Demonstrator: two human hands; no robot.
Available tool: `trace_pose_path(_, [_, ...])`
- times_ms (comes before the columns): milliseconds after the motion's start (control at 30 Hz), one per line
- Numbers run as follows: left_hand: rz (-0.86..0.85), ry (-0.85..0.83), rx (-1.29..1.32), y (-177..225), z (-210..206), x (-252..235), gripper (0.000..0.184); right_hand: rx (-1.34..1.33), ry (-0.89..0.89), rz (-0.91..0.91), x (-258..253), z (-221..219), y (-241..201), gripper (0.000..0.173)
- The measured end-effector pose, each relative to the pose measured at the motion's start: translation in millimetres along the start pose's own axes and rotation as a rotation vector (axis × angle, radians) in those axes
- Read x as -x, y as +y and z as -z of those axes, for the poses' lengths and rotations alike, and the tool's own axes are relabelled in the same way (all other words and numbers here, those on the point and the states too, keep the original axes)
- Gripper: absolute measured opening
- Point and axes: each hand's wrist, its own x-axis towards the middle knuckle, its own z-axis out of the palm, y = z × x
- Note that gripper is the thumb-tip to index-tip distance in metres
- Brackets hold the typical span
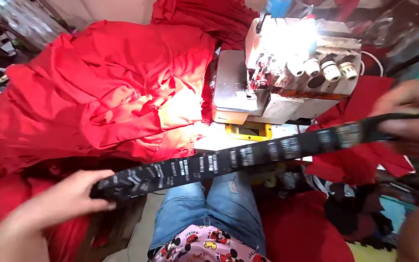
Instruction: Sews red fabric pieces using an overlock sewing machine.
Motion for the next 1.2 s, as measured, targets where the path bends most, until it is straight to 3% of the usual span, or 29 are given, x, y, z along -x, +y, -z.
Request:
trace_pose_path(33, [0.063, -0.020, -0.052, 16.8, -8.4, -6.0, 0.055, 0.027, -0.055, 0.014, -5.4, -13.1, 3.8, 0.006])
trace_pose_path(67, [0.013, 0.003, -0.105, 34.6, -18.1, -13.9, 0.058, 0.048, -0.086, 0.007, -10.6, -26.8, 7.7, 0.006])
trace_pose_path(133, [-0.337, 0.155, -0.178, 75.4, -36.4, -40.0, 0.047, 0.095, -0.148, -0.041, -21.6, -50.1, 15.6, 0.009])
trace_pose_path(200, [-0.644, 0.239, 0.004, 126.9, -49.4, -83.0, 0.036, 0.073, -0.218, -0.097, -32.2, -64.3, 25.3, 0.011])
trace_pose_path(367, [-0.966, 0.477, 0.292, 224.6, -87.3, -188.7, 0.030, -0.236, -0.214, -0.252, -42.1, -57.6, 25.9, 0.011])
trace_pose_path(433, [-1.062, 0.548, 0.288, 245.4, -98.4, -215.9, 0.029, -0.363, -0.152, -0.300, -40.4, -49.8, 25.9, 0.012])
trace_pose_path(567, [-1.264, 0.841, 0.058, 260.4, -111.0, -254.3, 0.006, -0.553, -0.088, -0.363, -36.0, -40.6, 41.0, 0.013])
trace_pose_path(700, [-1.283, 0.948, -0.153, 262.2, -115.6, -279.4, 0.007, -0.350, 0.163, -0.356, -23.6, -38.1, 75.3, 0.044])
trace_pose_path(767, [-1.199, 0.942, -0.254, 266.9, -125.1, -289.6, 0.007, 0.047, 0.301, -0.498, -15.9, -48.0, 100.2, 0.035])
trace_pose_path(800, [-1.159, 0.942, -0.303, 270.1, -132.2, -294.5, 0.007, 0.232, 0.288, -0.617, -15.6, -53.5, 109.0, 0.027])
trace_pose_path(900, [-1.150, 0.867, -0.396, 279.4, -152.3, -305.9, 0.008, 0.500, 0.053, -0.925, -18.8, -68.8, 110.6, 0.040])
trace_pose_path(1067, [-1.176, 0.405, -0.379, 279.0, -169.7, -318.4, 0.019, 0.444, 0.023, -0.886, -14.7, -64.0, 116.2, 0.033])
trace_pose_path(1200, [-1.183, 0.218, -0.310, 270.8, -169.7, -323.6, 0.020, 0.467, -0.065, -0.837, -17.2, -64.3, 125.1, 0.036])
